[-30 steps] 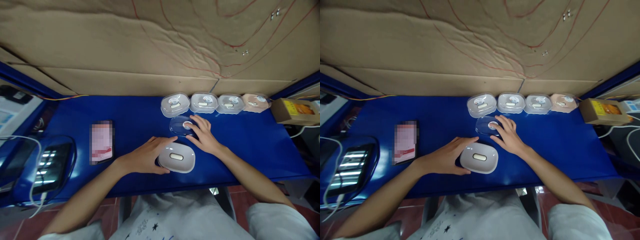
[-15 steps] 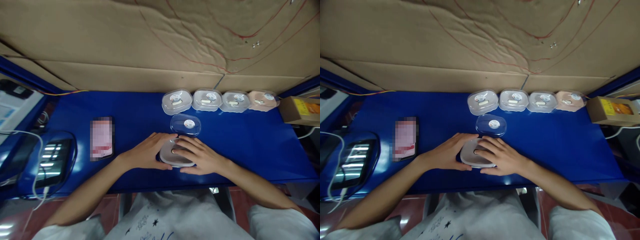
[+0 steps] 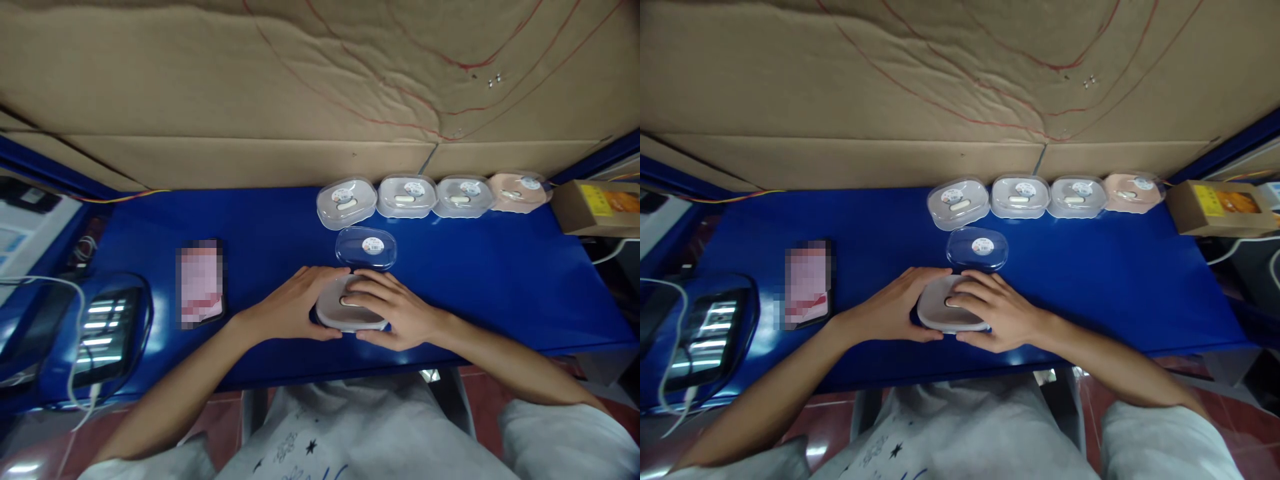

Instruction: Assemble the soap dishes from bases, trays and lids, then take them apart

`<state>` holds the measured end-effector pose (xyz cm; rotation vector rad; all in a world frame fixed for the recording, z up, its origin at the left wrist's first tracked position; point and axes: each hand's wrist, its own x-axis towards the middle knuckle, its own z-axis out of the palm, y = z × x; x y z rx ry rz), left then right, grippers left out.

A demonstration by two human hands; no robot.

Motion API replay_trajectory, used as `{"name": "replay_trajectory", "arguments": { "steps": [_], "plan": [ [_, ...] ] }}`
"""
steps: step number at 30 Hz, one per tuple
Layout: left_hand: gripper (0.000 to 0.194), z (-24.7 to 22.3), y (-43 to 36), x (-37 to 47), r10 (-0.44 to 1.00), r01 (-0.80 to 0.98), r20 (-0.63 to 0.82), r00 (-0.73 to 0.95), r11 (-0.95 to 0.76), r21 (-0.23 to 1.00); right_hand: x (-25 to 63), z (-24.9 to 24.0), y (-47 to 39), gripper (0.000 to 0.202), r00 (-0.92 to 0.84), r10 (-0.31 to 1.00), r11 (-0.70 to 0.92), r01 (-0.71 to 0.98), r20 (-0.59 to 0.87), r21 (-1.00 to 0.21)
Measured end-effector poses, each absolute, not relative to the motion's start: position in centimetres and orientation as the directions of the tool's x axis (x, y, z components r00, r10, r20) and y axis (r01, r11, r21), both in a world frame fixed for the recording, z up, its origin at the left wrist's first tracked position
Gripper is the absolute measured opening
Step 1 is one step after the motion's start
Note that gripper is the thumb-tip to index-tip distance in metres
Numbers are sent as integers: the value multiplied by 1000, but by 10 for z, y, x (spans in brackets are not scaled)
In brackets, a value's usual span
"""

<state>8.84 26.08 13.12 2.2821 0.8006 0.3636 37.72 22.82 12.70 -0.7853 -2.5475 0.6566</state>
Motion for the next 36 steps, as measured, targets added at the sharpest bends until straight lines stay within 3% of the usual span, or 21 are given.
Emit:
{"name": "replay_trajectory", "arguments": {
  "steps": [8, 17, 20, 25, 28, 32, 36],
  "plan": [
    [108, 130, 259, 88, 644, 457, 9, 765, -552, 697, 378, 125, 229, 52, -747, 603, 731, 377, 279, -568],
    [89, 129, 257, 89, 634, 433, 17, 773, -547, 717, 375, 119, 232, 41, -666, 658, 658, 280, 352, -699],
    [96, 128, 258, 90, 644, 450, -1, 765, -534, 715, 376, 117, 233, 40, -643, 685, 632, 292, 341, -718],
    [123, 127, 259, 86, 634, 516, -103, 766, -511, 687, 382, 120, 241, 37, -645, 688, 616, 277, 332, -738],
    [125, 128, 260, 81, 637, 561, -166, 753, -491, 666, 388, 124, 249, 32, -632, 704, 592, 268, 325, -760],
    [127, 132, 259, 77, 627, 578, -188, 756, -506, 640, 393, 123, 256, 31, -629, 685, 648, 297, 366, -702],
    [122, 139, 261, 74, 636, 575, -129, 761, -567, 590, 397, 121, 259, 36, -654, 611, 772, 367, 446, -519]
  ]
}}
